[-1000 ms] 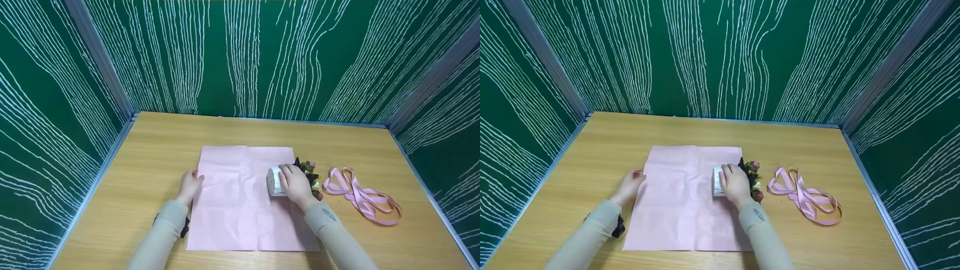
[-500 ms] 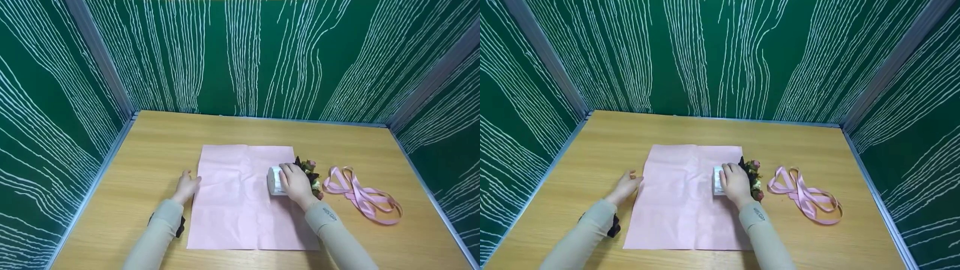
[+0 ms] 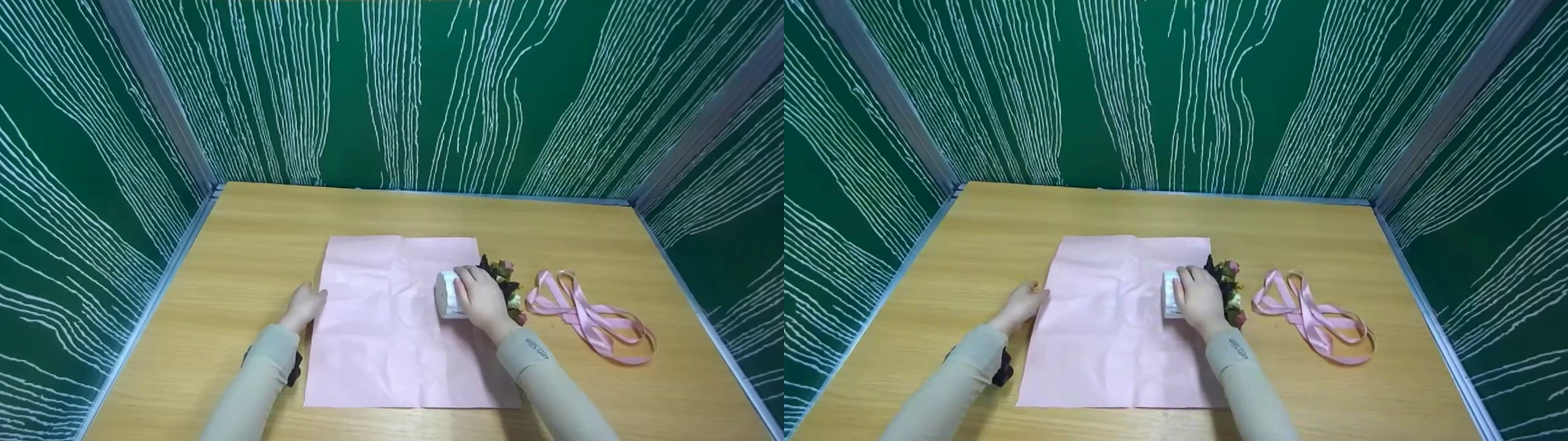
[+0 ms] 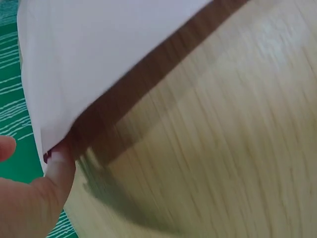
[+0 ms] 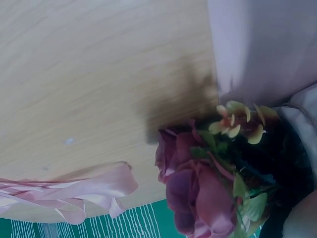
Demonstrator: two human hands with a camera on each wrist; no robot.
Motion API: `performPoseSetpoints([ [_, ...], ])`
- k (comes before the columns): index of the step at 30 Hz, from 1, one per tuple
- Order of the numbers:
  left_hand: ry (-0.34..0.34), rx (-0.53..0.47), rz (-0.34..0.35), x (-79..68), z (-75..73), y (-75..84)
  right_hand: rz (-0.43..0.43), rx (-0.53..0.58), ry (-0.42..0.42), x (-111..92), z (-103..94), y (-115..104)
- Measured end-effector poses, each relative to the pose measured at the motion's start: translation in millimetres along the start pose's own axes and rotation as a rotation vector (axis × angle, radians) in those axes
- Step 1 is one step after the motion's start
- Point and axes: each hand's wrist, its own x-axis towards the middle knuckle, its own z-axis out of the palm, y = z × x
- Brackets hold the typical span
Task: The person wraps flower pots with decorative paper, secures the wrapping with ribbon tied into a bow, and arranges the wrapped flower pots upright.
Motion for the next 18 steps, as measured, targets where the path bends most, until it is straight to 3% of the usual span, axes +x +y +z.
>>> performPoseSetpoints([
  [5,0.03,-0.02,0.048,2.4,-4.3,-0.3,0.018,0.002,-0.027,0.6,0.0,0.4],
  [12,0.096,0.029,0.118,1.0,-6.4,4.4,0.048,-0.002,-0.051,0.1,-1.1,0.1],
  [18,0.05,0.039,0.105,-1.6,-11.3,11.7,0.042,0.0,-0.056,0.4,0.0,-0.2],
])
